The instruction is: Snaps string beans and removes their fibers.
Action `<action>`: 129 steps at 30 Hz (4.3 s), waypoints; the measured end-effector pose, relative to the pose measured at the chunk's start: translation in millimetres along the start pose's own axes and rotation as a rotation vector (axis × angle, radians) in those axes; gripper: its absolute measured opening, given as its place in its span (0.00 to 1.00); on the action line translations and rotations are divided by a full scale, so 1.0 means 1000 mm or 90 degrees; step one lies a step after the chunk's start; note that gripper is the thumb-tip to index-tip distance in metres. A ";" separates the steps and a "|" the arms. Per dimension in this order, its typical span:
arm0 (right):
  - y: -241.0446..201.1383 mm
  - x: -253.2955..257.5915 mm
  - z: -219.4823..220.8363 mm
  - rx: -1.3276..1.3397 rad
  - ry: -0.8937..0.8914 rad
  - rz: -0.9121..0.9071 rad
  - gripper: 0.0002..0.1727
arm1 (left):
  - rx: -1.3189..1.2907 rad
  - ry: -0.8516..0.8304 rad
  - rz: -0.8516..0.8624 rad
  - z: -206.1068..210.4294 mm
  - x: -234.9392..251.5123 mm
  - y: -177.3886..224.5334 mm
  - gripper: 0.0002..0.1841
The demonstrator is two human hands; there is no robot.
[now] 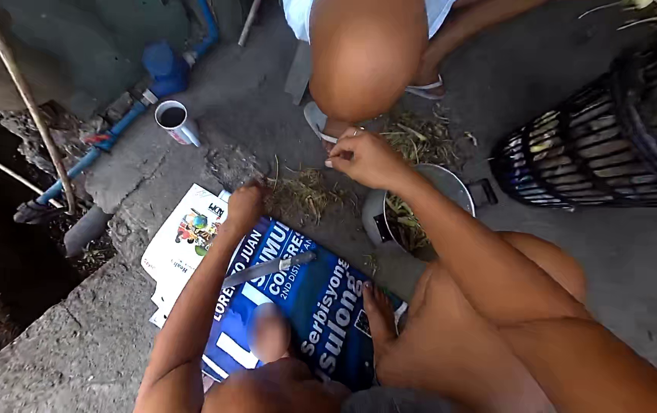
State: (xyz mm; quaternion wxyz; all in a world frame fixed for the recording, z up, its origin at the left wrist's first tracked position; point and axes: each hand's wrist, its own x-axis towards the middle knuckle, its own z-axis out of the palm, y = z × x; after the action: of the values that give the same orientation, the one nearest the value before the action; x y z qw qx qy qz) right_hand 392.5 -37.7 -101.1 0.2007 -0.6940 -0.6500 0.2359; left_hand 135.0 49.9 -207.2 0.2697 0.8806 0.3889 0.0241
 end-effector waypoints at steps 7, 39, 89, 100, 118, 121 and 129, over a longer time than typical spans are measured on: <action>0.015 0.026 0.060 0.020 -0.151 0.047 0.10 | -0.194 0.076 0.048 -0.044 -0.002 -0.009 0.13; -0.014 0.025 0.030 0.700 -0.360 0.396 0.11 | -0.125 0.172 0.339 -0.057 -0.025 0.066 0.12; -0.038 -0.015 0.021 0.208 0.100 -0.121 0.05 | -0.225 0.335 0.156 -0.051 -0.028 0.087 0.04; -0.059 -0.019 0.031 0.711 0.110 0.100 0.09 | -0.367 0.403 0.155 -0.050 -0.025 0.092 0.05; -0.024 -0.007 0.026 -0.247 0.130 -0.446 0.11 | -0.206 0.107 0.101 -0.061 -0.023 0.070 0.08; -0.028 -0.011 0.025 -0.294 0.144 -0.477 0.10 | -0.233 0.072 0.081 -0.062 -0.022 0.067 0.08; -0.038 -0.016 0.026 -0.438 0.141 -0.488 0.08 | -0.207 0.025 0.065 -0.064 -0.023 0.071 0.08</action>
State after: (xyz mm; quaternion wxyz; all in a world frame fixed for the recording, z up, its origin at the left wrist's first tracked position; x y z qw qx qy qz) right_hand 345.4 -51.7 -98.7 0.1008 -0.4528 -0.8720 -0.1562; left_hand 150.5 23.5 -113.5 0.3993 0.8435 0.3395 0.1175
